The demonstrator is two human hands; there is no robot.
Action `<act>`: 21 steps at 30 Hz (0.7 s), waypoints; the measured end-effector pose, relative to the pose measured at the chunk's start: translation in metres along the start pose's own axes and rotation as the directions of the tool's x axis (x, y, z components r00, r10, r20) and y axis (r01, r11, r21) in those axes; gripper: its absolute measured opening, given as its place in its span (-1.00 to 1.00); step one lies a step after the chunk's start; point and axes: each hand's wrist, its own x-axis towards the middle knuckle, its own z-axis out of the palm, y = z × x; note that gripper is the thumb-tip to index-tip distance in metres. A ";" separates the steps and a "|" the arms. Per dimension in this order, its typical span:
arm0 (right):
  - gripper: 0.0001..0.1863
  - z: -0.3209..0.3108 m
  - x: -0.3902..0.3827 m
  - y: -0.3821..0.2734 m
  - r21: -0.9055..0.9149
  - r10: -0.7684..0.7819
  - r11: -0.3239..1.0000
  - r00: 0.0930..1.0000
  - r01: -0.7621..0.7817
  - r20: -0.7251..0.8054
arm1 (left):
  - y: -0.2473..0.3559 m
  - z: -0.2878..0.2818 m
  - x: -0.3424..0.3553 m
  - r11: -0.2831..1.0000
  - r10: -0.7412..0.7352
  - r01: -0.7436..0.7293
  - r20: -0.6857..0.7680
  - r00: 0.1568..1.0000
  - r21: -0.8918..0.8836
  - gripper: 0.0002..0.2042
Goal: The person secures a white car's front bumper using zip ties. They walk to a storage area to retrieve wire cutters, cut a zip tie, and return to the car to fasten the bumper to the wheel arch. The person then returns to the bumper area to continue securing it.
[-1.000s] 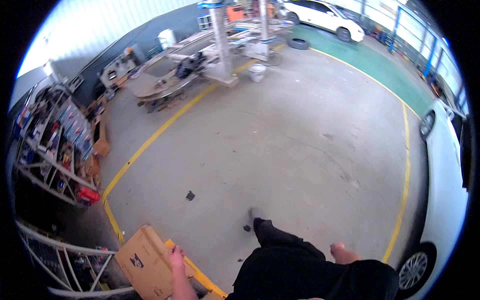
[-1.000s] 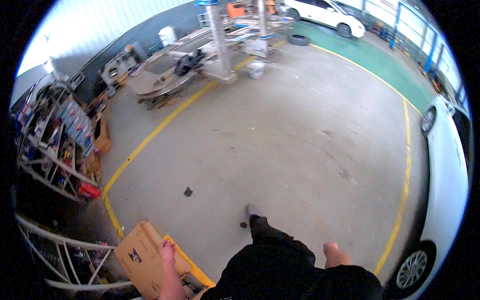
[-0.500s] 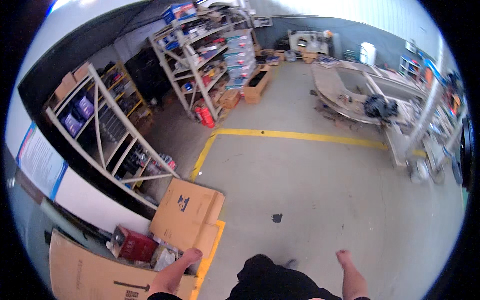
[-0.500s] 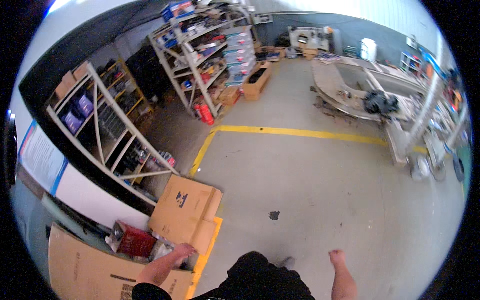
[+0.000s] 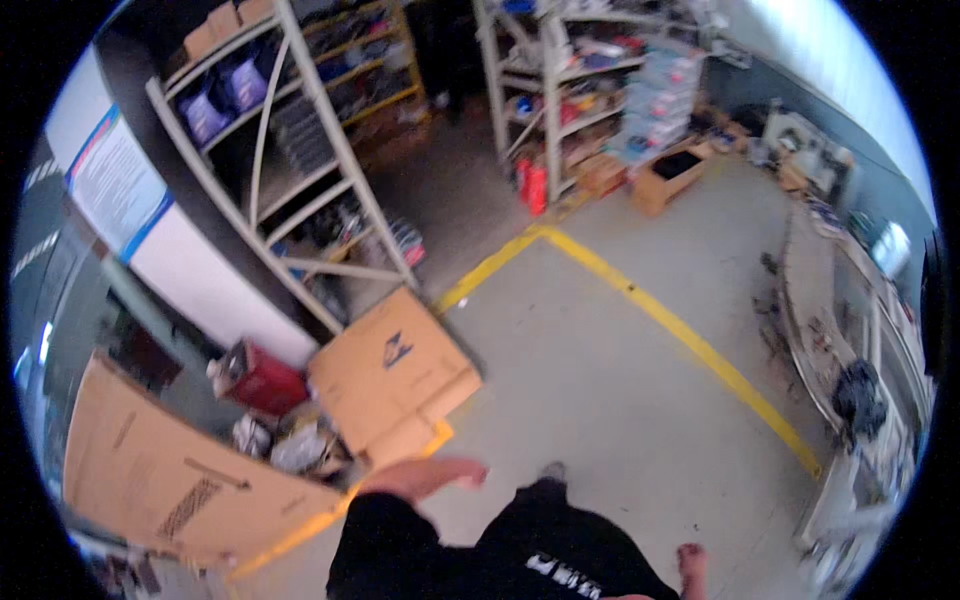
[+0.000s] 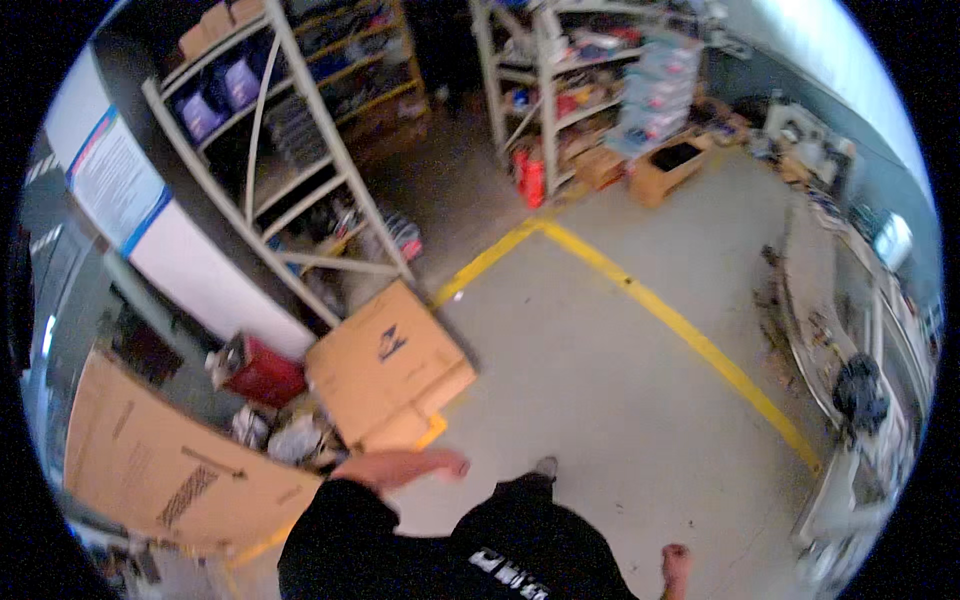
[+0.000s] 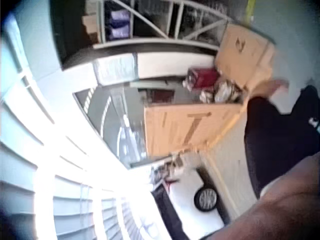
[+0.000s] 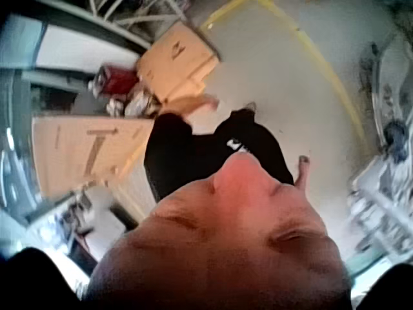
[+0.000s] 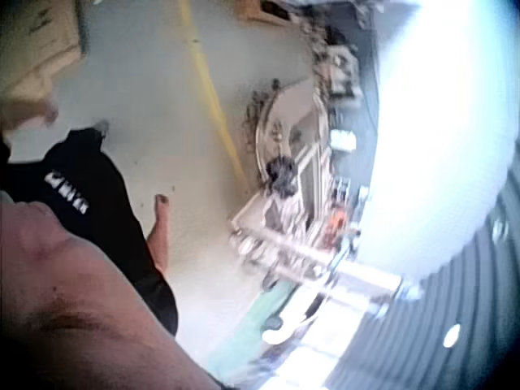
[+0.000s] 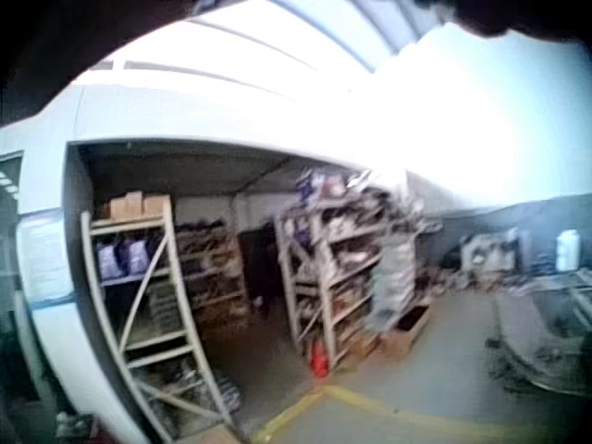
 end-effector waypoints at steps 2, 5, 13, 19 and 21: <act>-0.78 0.065 0.033 -0.030 0.153 0.096 0.978 0.961 -0.139 0.260 | -0.075 0.000 0.076 0.989 -0.055 0.039 -0.117 0.992 -0.140 -0.79; -0.80 0.064 0.072 -0.055 0.279 0.257 0.902 0.929 -0.329 0.266 | -0.023 -0.235 0.129 0.941 -0.144 -0.015 -0.443 0.885 -0.337 -0.70; -0.83 0.005 0.276 -0.120 0.379 0.331 0.812 0.885 -0.444 0.329 | 0.021 -0.391 0.277 -0.009 -0.661 -0.377 -0.277 0.698 -0.926 -0.66; -0.84 -0.120 0.492 -0.166 0.371 0.286 0.843 0.908 -0.390 0.307 | 0.039 -0.182 0.335 0.860 -0.476 0.440 -0.093 0.875 -0.258 -0.67; -0.83 -0.179 0.594 -0.198 0.364 0.186 0.896 0.959 -0.254 0.212 | 0.096 -0.208 0.337 0.683 -0.486 0.423 0.061 0.872 -0.596 -0.72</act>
